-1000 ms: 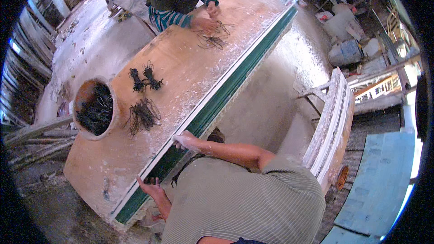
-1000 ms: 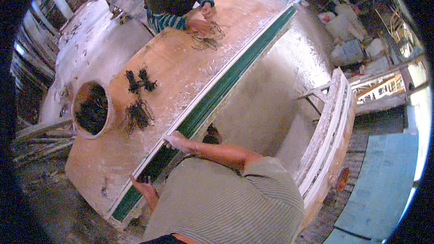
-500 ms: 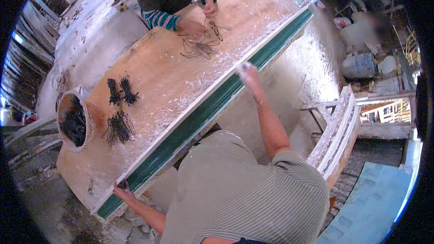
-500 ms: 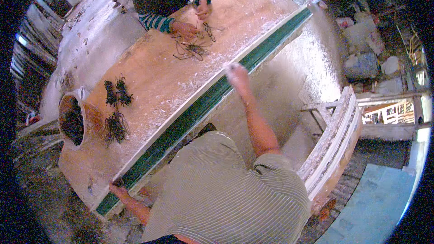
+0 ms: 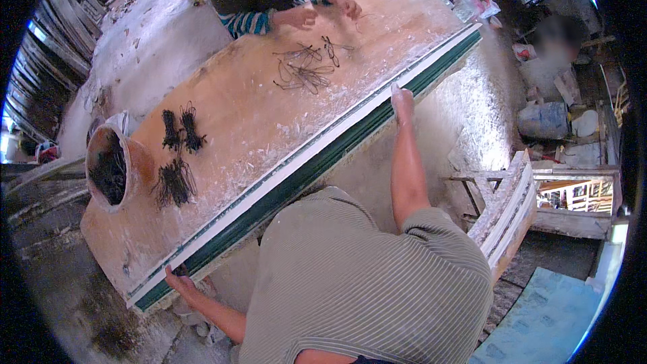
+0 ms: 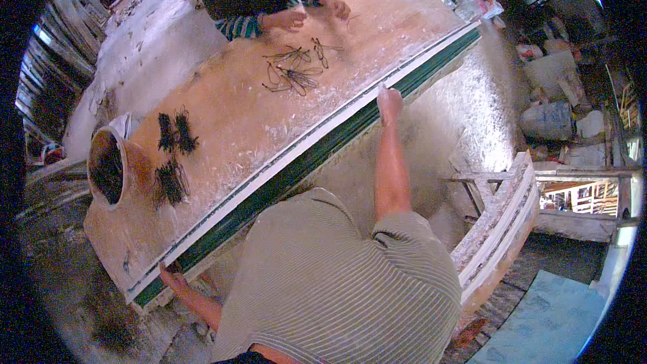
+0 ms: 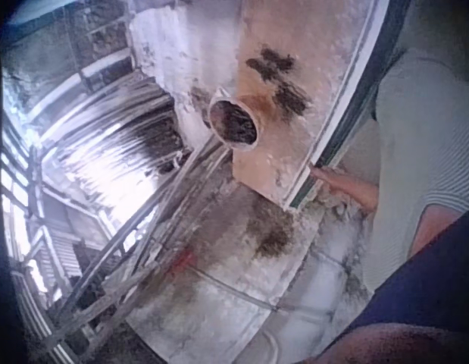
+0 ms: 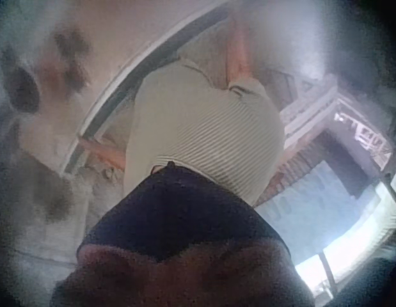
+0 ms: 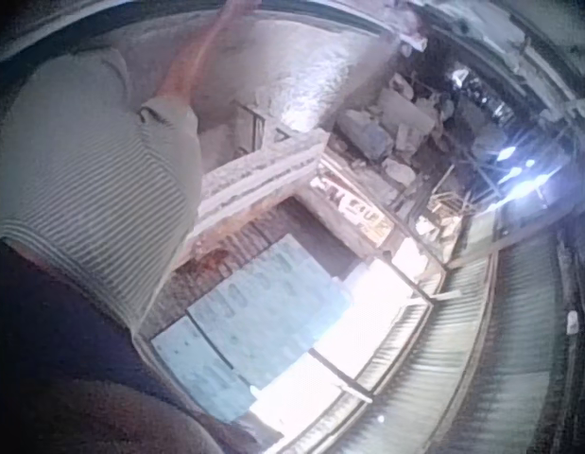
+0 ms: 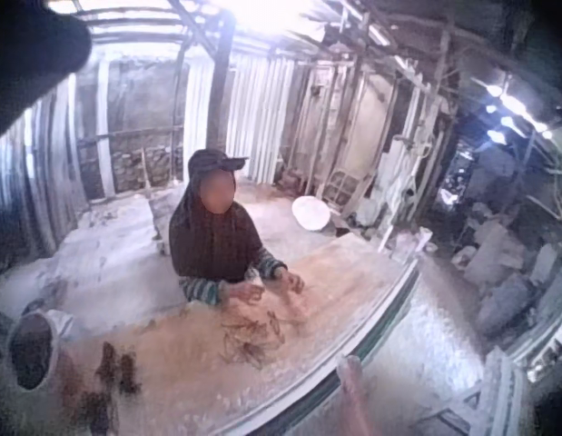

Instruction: The person applies a white adhesive along the edge of a large wooden panel using a small tool. They repeatedly smooth the bead of glue with their fingers to ensure even coverage along the seam.

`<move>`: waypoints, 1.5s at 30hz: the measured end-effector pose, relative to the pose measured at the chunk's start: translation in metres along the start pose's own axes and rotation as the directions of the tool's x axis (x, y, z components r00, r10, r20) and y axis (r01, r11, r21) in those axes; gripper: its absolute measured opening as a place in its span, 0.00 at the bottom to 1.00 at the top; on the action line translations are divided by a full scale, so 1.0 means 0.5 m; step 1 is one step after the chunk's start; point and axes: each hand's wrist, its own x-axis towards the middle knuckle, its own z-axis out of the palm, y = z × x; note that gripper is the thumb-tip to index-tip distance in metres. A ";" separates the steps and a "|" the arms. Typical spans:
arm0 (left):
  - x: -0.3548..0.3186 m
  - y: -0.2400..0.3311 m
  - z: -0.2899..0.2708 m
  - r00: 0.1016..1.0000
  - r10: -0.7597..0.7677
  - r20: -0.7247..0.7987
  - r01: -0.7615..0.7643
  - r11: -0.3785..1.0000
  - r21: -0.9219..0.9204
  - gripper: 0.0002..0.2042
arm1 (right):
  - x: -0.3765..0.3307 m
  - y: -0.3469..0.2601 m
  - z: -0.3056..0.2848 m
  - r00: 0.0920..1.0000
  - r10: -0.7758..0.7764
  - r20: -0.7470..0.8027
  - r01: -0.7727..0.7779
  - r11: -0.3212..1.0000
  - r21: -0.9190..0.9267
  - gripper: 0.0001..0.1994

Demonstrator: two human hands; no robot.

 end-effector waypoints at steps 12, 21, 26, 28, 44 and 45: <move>-0.159 0.083 0.080 0.954 0.166 -0.251 -0.131 0.980 0.150 0.17 | 0.047 0.115 -0.039 0.899 -0.408 0.159 0.277 0.810 0.516 0.09; -0.144 0.046 0.049 0.941 0.208 -0.267 -0.153 0.965 0.211 0.11 | 0.026 0.033 -0.049 0.983 0.119 0.137 -0.137 0.982 0.128 0.17; -0.073 0.049 0.041 0.887 0.387 -0.253 -0.202 0.816 0.541 0.15 | 0.063 0.015 -0.031 0.955 -0.108 0.276 0.099 0.994 0.045 0.23; -0.061 0.025 0.001 0.837 0.508 -0.202 -0.169 0.591 0.789 0.21 | 0.054 -0.057 -0.002 0.891 -0.277 0.361 0.300 0.954 -0.008 0.23; -0.219 -0.082 0.120 0.860 0.491 0.140 -0.250 0.165 0.954 0.36 | -0.171 -0.389 0.065 0.680 -0.447 0.580 0.684 0.672 -0.284 0.29; -0.232 -0.056 0.132 0.877 0.450 0.167 -0.272 0.179 0.945 0.36 | -0.190 -0.391 0.104 0.619 -0.543 0.567 0.749 0.627 -0.216 0.26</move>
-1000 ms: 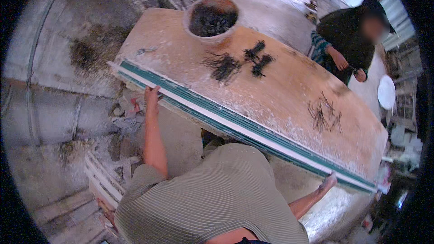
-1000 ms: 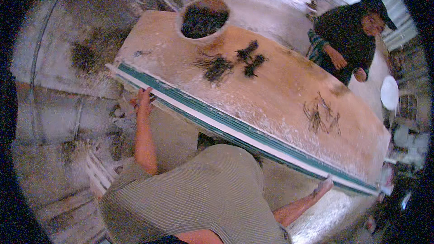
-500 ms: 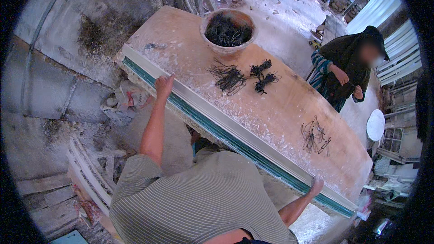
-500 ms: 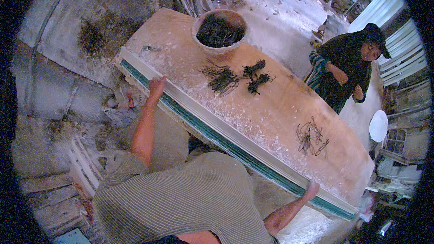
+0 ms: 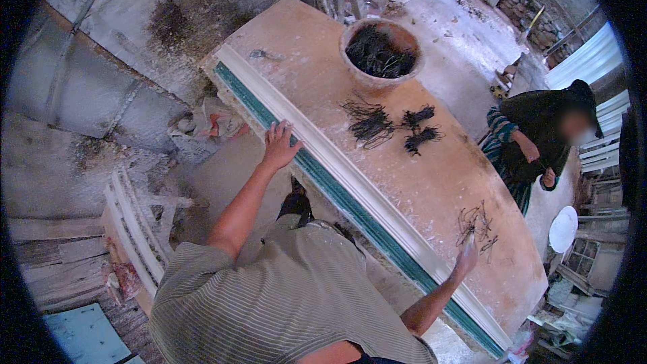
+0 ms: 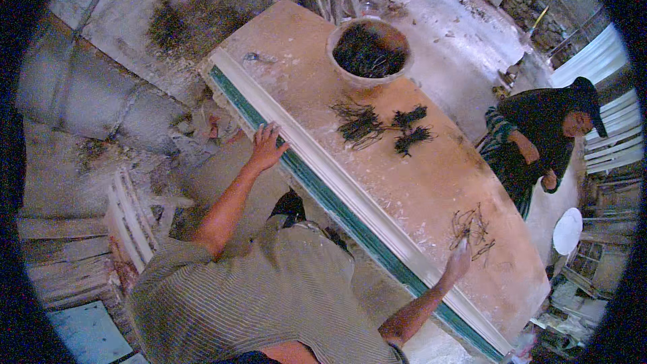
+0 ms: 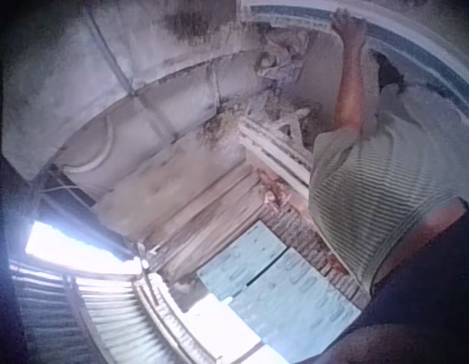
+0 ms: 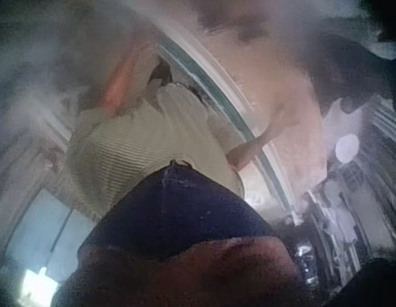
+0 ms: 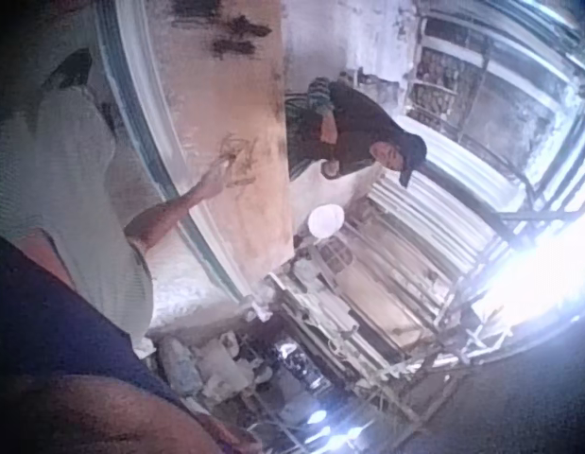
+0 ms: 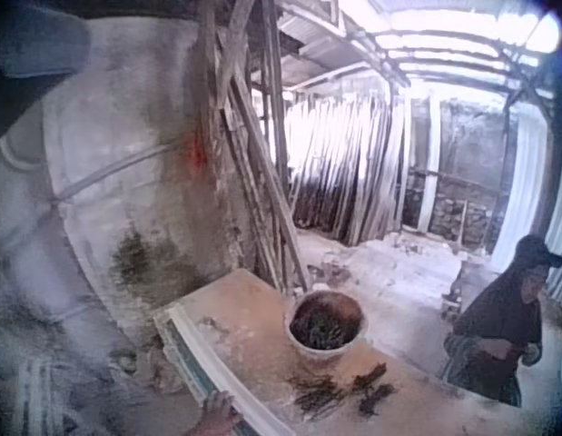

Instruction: The person applies a white adhesive along the edge of a large wooden panel using a small tool. They repeatedly smooth the bead of glue with their fingers to ensure even coverage along the seam.

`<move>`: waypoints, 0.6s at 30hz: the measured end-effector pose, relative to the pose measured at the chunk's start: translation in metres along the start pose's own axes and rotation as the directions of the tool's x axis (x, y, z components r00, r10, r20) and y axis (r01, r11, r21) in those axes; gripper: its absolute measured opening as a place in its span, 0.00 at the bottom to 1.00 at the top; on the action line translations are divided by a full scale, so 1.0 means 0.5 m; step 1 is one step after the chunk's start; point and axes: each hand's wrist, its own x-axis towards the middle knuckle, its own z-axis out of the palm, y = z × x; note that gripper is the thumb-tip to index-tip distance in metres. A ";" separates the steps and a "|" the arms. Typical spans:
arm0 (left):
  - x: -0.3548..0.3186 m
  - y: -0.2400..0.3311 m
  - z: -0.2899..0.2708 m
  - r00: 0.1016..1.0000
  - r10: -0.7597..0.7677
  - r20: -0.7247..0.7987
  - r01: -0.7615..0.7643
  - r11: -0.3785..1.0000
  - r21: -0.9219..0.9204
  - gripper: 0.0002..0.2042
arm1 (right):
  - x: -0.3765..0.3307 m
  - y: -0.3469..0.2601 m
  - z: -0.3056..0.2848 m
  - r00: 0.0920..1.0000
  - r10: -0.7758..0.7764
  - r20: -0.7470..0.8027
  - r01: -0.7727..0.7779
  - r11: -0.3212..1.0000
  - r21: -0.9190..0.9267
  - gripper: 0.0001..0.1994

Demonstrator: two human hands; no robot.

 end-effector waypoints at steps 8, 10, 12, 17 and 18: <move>0.089 -0.172 -0.060 0.996 -0.001 -0.087 0.003 1.000 0.028 0.37 | -0.099 -0.589 0.205 0.645 -0.758 -0.101 0.752 0.606 0.259 0.22; 0.131 -0.233 -0.054 0.976 0.069 -0.207 -0.056 0.996 0.070 0.38 | -0.159 -0.760 0.217 0.607 -0.786 -0.117 0.751 0.518 0.410 0.13; 0.188 -0.241 -0.094 0.963 0.154 -0.221 -0.144 0.988 0.063 0.36 | -0.195 -0.908 0.236 0.620 -0.783 -0.061 0.716 0.532 0.451 0.14; 0.248 -0.307 -0.149 0.947 0.315 -0.056 -0.305 0.942 0.138 0.34 | -0.235 -1.266 0.365 0.493 -0.831 -0.259 0.831 0.361 0.424 0.22; 0.246 -0.310 -0.160 0.928 0.371 -0.036 -0.368 0.927 0.076 0.33 | -0.238 -1.331 0.376 0.513 -0.853 -0.098 0.756 0.395 0.522 0.23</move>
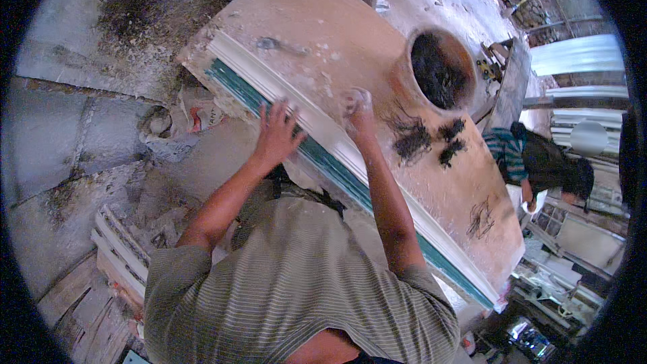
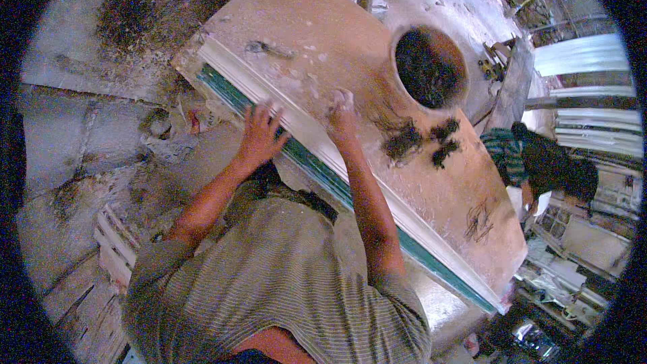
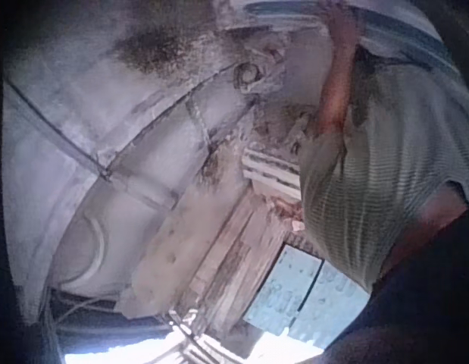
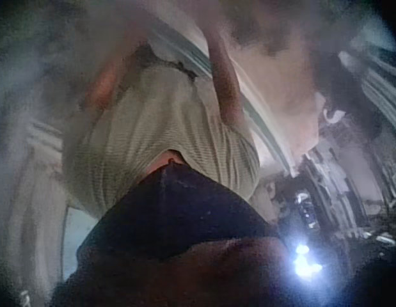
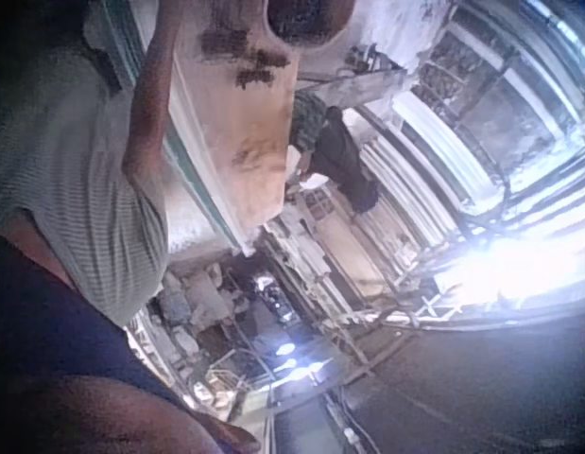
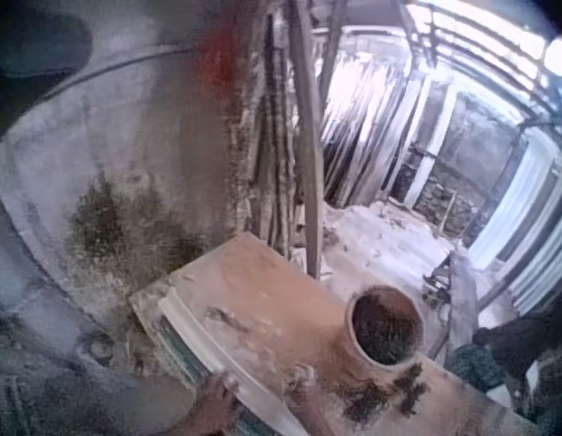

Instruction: The person applies a white adhesive along the edge of a large wooden panel using a small tool. They repeatedly smooth the bead of glue with their fingers to ensure even coverage along the seam.

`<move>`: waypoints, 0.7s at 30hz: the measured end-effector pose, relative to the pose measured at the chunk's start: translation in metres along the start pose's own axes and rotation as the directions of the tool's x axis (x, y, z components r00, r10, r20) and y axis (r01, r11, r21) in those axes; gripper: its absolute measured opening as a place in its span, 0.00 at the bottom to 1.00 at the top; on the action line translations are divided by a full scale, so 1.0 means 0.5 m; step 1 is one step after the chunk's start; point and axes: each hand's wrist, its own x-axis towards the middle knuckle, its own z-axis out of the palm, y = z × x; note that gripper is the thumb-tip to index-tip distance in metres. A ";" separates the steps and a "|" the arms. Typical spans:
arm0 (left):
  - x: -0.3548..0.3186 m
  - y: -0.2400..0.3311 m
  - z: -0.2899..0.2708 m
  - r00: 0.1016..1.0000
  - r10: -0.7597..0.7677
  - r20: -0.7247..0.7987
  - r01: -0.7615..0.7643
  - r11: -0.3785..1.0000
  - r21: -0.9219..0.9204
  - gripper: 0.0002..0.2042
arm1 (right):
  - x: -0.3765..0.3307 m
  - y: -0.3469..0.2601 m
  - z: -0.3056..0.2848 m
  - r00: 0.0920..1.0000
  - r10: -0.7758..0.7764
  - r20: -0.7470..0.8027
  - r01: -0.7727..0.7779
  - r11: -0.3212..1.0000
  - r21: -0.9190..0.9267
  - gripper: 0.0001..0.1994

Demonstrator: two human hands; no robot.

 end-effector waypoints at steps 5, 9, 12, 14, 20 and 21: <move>0.019 -0.052 -0.038 0.933 0.338 0.124 -0.303 0.923 -0.239 0.30 | 0.260 -0.075 0.208 0.993 -0.009 0.116 0.031 0.981 -0.191 0.22; 0.053 -0.154 -0.065 0.930 0.342 0.135 -0.292 0.910 -0.294 0.31 | 0.357 -0.068 0.285 0.935 -0.274 0.224 0.346 0.843 -0.412 0.21; 0.076 -0.243 -0.116 0.998 0.036 0.047 -0.022 0.963 -0.268 0.38 | 0.368 -0.052 0.288 0.942 -0.051 0.332 0.215 0.852 -0.477 0.22; 0.072 -0.290 -0.124 0.996 -0.090 0.017 0.092 0.966 -0.243 0.39 | 0.370 -0.112 0.281 0.969 -0.011 0.248 0.116 0.905 -0.410 0.21; 0.069 -0.329 -0.107 0.988 -0.122 0.093 0.138 0.971 -0.193 0.41 | 0.480 -0.260 0.389 0.945 -0.303 0.125 0.325 0.912 -0.248 0.18; 0.065 -0.334 -0.104 0.987 -0.141 0.082 0.155 0.965 -0.211 0.42 | 0.524 -0.312 0.422 0.938 -0.279 0.207 0.317 0.932 -0.177 0.16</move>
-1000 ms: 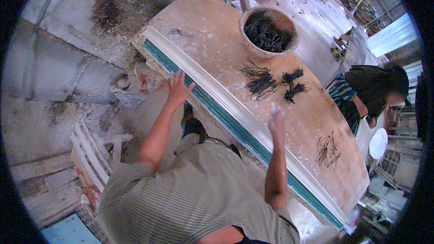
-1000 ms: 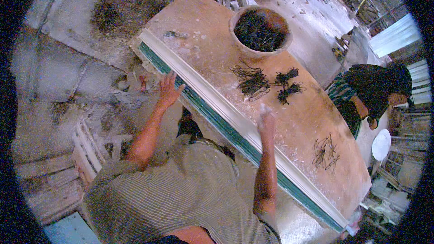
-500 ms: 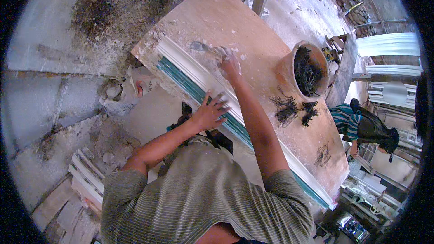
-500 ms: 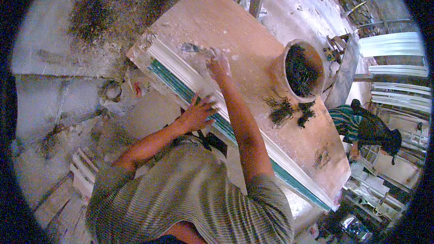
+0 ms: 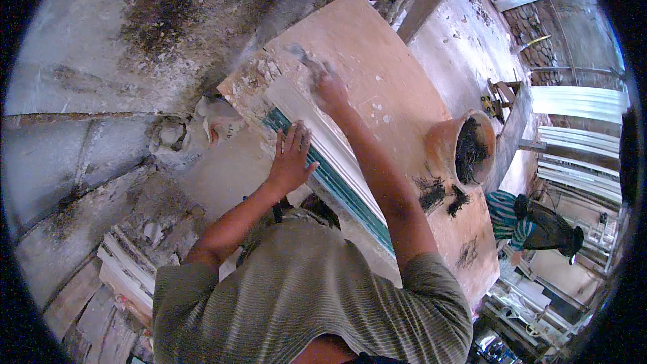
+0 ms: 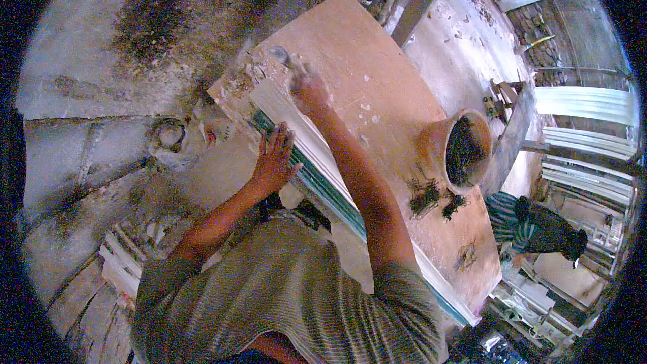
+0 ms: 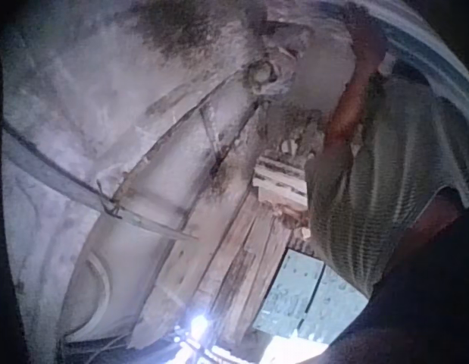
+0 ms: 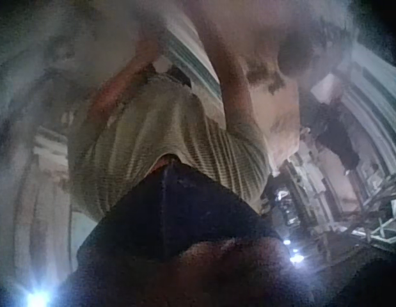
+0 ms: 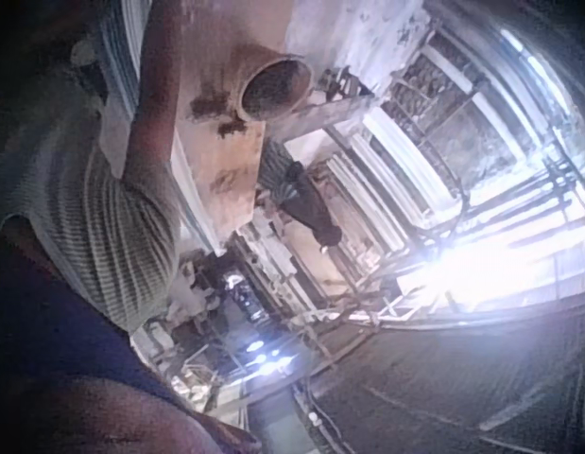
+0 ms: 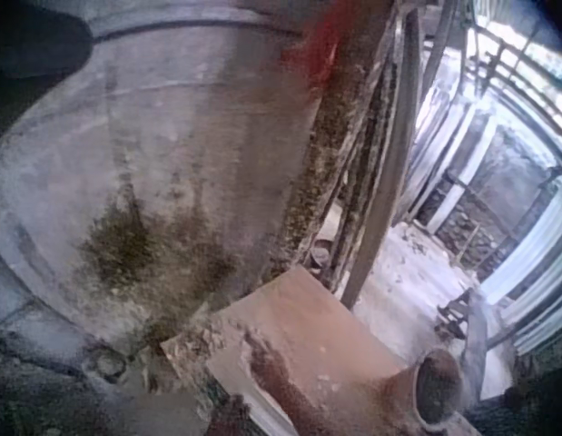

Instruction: The person applies a white adhesive along the edge of a large wooden panel using a small tool. They repeatedly smooth the bead of glue with their fingers to ensure even coverage along the seam.

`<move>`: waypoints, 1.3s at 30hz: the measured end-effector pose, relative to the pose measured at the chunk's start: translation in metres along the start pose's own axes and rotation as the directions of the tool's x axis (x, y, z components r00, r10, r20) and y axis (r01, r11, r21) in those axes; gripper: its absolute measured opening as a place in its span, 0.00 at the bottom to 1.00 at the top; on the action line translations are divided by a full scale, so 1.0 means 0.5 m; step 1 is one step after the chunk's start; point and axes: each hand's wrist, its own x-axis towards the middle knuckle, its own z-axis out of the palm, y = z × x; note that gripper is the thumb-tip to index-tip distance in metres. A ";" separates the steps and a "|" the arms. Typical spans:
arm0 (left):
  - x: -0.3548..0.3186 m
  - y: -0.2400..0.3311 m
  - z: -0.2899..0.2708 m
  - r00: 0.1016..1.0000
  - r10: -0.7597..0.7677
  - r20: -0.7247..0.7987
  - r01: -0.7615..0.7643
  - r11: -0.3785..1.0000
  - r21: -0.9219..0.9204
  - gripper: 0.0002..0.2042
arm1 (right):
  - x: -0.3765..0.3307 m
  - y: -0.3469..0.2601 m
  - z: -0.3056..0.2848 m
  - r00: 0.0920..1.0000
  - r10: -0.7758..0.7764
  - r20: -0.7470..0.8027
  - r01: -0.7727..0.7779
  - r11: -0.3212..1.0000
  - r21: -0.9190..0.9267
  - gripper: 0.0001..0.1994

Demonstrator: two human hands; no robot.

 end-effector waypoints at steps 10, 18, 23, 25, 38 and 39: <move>0.003 -0.019 -0.004 0.997 0.068 0.022 -0.068 0.998 0.018 0.42 | 0.260 0.045 0.218 0.955 0.001 0.296 0.084 0.958 -0.275 0.10; 0.006 -0.012 -0.011 0.998 -0.019 0.062 0.021 1.000 -0.022 0.43 | 0.266 0.074 0.113 0.928 -0.225 0.296 0.202 0.974 0.106 0.13; 0.025 -0.005 -0.012 0.989 0.097 0.112 -0.096 0.995 -0.016 0.44 | 0.218 0.202 0.182 0.887 0.244 0.391 -0.458 0.376 0.806 0.18; 0.017 -0.014 -0.003 0.990 0.096 0.107 -0.097 0.995 0.007 0.44 | 0.152 0.176 0.156 0.823 0.363 0.436 -0.567 0.542 0.620 0.20; 0.013 -0.007 -0.013 0.990 0.065 0.129 -0.065 0.998 -0.004 0.41 | -0.425 -0.095 -0.183 0.854 0.483 0.195 -0.495 0.869 0.016 0.16; 0.014 -0.004 -0.016 0.991 0.067 0.119 -0.066 0.998 -0.010 0.40 | -0.408 -0.088 -0.140 0.936 0.336 0.103 -0.338 0.941 0.002 0.16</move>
